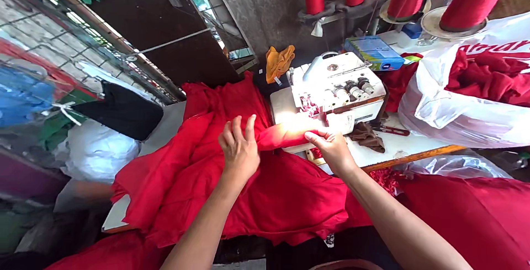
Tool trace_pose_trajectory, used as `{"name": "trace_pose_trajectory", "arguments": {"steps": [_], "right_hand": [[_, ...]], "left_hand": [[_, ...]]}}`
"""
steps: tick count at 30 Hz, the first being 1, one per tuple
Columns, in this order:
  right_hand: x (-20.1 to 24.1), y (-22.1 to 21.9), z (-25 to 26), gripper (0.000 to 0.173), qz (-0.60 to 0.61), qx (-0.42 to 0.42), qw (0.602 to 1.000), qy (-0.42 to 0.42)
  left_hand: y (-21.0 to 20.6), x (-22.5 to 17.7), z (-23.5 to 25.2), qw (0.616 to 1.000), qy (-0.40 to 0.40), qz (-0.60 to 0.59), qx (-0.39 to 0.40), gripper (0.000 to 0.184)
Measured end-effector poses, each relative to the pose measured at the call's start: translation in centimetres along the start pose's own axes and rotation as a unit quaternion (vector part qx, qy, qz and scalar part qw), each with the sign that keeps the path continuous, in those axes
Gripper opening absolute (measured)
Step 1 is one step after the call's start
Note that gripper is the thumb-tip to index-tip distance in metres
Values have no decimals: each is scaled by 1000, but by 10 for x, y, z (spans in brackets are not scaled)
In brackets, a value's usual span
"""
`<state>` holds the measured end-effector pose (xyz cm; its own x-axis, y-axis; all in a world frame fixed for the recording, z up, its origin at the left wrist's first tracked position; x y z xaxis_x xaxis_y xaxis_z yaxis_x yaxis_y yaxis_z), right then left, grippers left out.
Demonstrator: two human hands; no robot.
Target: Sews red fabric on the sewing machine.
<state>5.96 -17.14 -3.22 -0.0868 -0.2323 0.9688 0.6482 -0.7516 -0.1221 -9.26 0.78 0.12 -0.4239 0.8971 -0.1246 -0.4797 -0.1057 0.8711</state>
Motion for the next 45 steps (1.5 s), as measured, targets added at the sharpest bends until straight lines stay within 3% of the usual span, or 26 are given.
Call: {"name": "trace_pose_trajectory", "arguments": {"steps": [1,3,6,12,16,19,23,26,27,30,33,36,40,45], "right_hand": [[0,-2,-3,16,-22,-15,1000,8],[-3,-4,-11,15,-71,-46,996,15],[-9,-1,-23,17,-92,-85,992,10],[-23,4,-36,19,-30,-118,992,-43],[-37,2,-27,22,-18,-119,992,-35],[-47,4,-4,23,-66,-116,991,-10],[-28,8,22,29,-209,-92,973,18],[-17,11,32,30,-256,-38,966,-8],[-16,12,32,29,-261,-28,965,-6],[-13,16,33,26,-258,-11,966,7],[-12,17,36,20,-262,-7,965,17],[-15,16,36,19,-286,-3,956,60],[-12,21,37,24,-362,65,922,122],[-1,31,43,28,-390,141,902,116]], "left_hand": [[6,-13,2,998,1,-42,40,94],[2,-38,4,988,-75,-107,78,91],[-18,-65,16,969,-184,-104,130,72],[-32,-64,52,924,-286,-105,233,51],[-22,-61,61,908,-372,-56,185,49],[2,-70,69,916,-342,50,206,47],[23,-81,79,942,-292,82,145,29],[23,-79,94,941,-242,124,202,25],[21,-75,99,938,-242,119,218,23],[13,-55,106,931,-328,-20,160,17],[13,-52,105,918,-354,-103,149,17],[11,-52,102,922,-344,-88,155,17],[9,-47,102,931,-330,-38,151,21],[16,-53,102,936,-325,-25,130,19]]}}
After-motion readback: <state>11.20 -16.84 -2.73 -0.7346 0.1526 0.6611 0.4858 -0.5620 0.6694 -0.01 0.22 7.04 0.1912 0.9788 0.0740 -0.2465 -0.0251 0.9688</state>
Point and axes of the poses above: each hand's wrist, its own z-axis towards the middle knuckle, its own y-axis out of the back of the hand, x = y × z, the point moved 1 cm from there along z, towards the middle knuckle, and after that the axes turned 4 degrees about -x, right-handed, at the moved point
